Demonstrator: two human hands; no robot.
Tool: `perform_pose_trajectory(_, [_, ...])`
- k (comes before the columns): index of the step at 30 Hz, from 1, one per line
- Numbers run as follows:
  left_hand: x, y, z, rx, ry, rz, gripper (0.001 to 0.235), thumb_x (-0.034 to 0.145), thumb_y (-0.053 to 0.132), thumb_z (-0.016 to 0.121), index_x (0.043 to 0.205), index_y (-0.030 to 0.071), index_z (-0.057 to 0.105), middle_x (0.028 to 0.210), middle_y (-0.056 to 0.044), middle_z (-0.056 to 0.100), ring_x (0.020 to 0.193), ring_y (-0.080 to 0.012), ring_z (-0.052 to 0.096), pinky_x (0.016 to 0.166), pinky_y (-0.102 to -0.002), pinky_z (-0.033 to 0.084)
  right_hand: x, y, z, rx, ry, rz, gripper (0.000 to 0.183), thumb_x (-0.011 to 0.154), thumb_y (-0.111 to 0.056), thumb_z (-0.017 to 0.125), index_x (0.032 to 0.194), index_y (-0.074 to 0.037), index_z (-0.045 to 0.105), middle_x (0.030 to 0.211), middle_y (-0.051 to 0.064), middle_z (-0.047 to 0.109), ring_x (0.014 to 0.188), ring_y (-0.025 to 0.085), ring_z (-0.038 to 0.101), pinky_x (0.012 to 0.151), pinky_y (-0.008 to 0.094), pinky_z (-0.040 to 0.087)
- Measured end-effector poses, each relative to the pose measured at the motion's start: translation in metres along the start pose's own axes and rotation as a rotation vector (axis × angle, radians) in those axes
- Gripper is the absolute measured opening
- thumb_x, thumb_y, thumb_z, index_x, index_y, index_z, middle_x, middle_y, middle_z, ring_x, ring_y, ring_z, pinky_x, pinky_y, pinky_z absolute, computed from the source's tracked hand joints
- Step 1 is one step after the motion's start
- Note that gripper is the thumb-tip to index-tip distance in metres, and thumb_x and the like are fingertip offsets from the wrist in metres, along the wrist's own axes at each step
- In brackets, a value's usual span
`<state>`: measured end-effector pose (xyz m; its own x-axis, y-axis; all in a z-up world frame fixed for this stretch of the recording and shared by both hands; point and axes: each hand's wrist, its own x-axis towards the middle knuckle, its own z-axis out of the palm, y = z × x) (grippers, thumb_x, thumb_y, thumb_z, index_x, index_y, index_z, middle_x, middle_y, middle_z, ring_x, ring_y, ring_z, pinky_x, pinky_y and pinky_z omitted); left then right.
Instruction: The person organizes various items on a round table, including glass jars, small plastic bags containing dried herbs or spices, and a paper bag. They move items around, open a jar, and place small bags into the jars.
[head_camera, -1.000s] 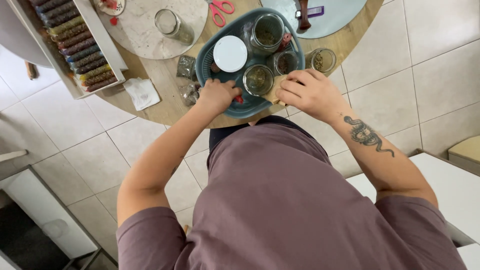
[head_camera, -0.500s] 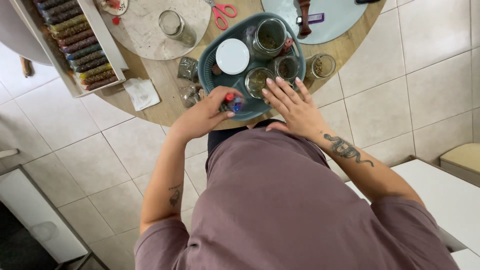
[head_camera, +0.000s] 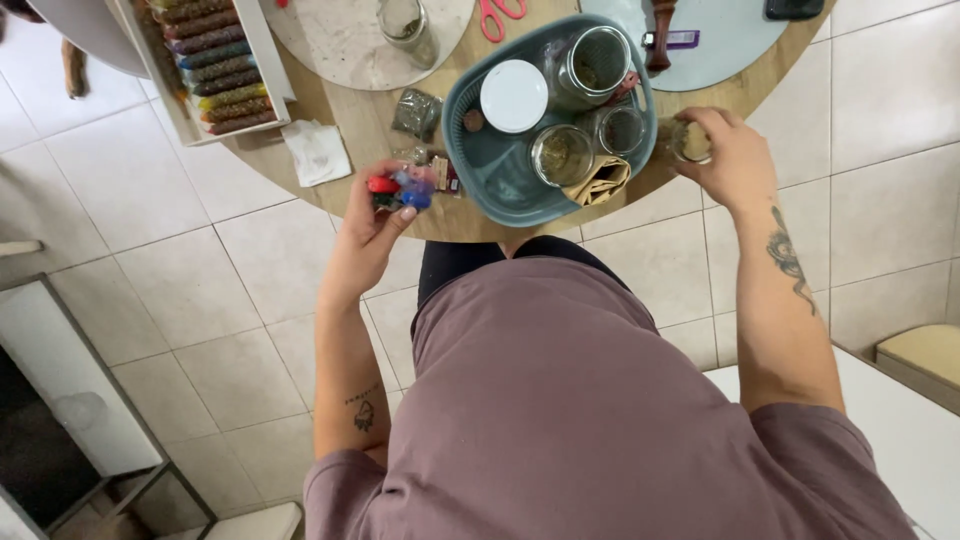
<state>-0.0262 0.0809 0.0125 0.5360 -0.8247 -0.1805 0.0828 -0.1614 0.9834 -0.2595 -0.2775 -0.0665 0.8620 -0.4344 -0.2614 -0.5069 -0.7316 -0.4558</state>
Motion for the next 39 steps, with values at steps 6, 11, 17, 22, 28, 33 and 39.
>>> perform_pose_trajectory(6, [-0.009, -0.001, -0.037, 0.012, 0.001, -0.032, 0.031, 0.097, 0.012, 0.045, 0.125, 0.006, 0.033, 0.124, -0.014, 0.053, 0.120, -0.0236, 0.050, 0.102, -0.035, 0.042, -0.073, -0.082, -0.097, -0.059, 0.184, 0.011, 0.061, 0.078, -0.015, 0.083, 0.130, 0.003, 0.058, 0.124, 0.023, 0.060, 0.078, 0.029, 0.059, 0.074, 0.038, 0.047])
perform_pose_trajectory(11, [-0.005, -0.010, -0.076, 0.044, -0.044, -0.057, 0.034, 0.096, 0.012, 0.047, 0.126, 0.005, 0.034, 0.124, -0.011, 0.049, 0.117, -0.0212, 0.047, 0.101, -0.035, 0.041, -0.086, -0.171, -0.115, 0.114, 0.127, -0.136, 0.077, 0.064, -0.006, 0.079, 0.132, 0.014, 0.048, 0.125, 0.032, 0.055, 0.100, 0.037, 0.056, 0.089, 0.045, 0.051])
perform_pose_trajectory(17, [-0.019, 0.005, -0.125, 0.052, -0.121, -0.064, 0.031, 0.095, 0.013, 0.046, 0.123, 0.004, 0.035, 0.125, -0.017, 0.053, 0.122, -0.0248, 0.051, 0.101, -0.035, 0.044, -0.025, -0.233, -0.010, -0.177, 0.253, -0.372, 0.062, 0.073, -0.037, 0.080, 0.123, -0.009, 0.057, 0.125, 0.012, 0.060, 0.107, 0.025, 0.059, 0.094, 0.037, 0.050])
perform_pose_trajectory(22, [-0.036, -0.012, -0.159, 0.098, -0.093, -0.175, 0.041, 0.091, 0.009, 0.056, 0.129, 0.007, 0.041, 0.119, -0.018, 0.056, 0.113, -0.0288, 0.053, 0.092, -0.042, 0.045, 0.008, -0.231, 0.059, -0.235, 0.073, -0.223, 0.058, 0.066, -0.009, 0.079, 0.119, -0.013, 0.055, 0.122, 0.009, 0.052, 0.097, 0.042, 0.059, 0.081, 0.046, 0.053])
perform_pose_trajectory(28, [-0.041, -0.025, -0.171, 0.069, -0.152, -0.207, 0.043, 0.089, 0.009, 0.060, 0.129, 0.008, 0.043, 0.116, -0.018, 0.056, 0.110, -0.0279, 0.054, 0.091, -0.041, 0.047, 0.037, -0.193, 0.137, -0.597, 0.184, -0.347, 0.034, 0.080, -0.019, 0.067, 0.111, -0.019, 0.054, 0.113, -0.004, 0.057, 0.108, 0.019, 0.056, 0.087, 0.031, 0.047])
perform_pose_trajectory(33, [-0.037, -0.018, -0.167, 0.066, -0.176, -0.215, 0.043, 0.088, 0.010, 0.061, 0.128, 0.008, 0.044, 0.115, -0.016, 0.056, 0.108, -0.0260, 0.054, 0.089, -0.039, 0.048, 0.044, -0.192, 0.148, -0.704, 0.278, -0.403, 0.026, 0.081, -0.020, 0.064, 0.105, -0.019, 0.054, 0.103, -0.004, 0.057, 0.100, 0.016, 0.056, 0.085, 0.028, 0.044])
perform_pose_trajectory(39, [-0.026, -0.025, -0.161, 0.060, -0.199, -0.226, 0.043, 0.088, 0.011, 0.061, 0.128, 0.009, 0.045, 0.116, -0.016, 0.056, 0.108, -0.0252, 0.054, 0.089, -0.038, 0.048, 0.048, -0.199, 0.134, -0.709, 0.332, -0.415, 0.033, 0.079, -0.022, 0.068, 0.109, -0.018, 0.055, 0.104, -0.001, 0.056, 0.094, 0.018, 0.053, 0.082, 0.030, 0.042])
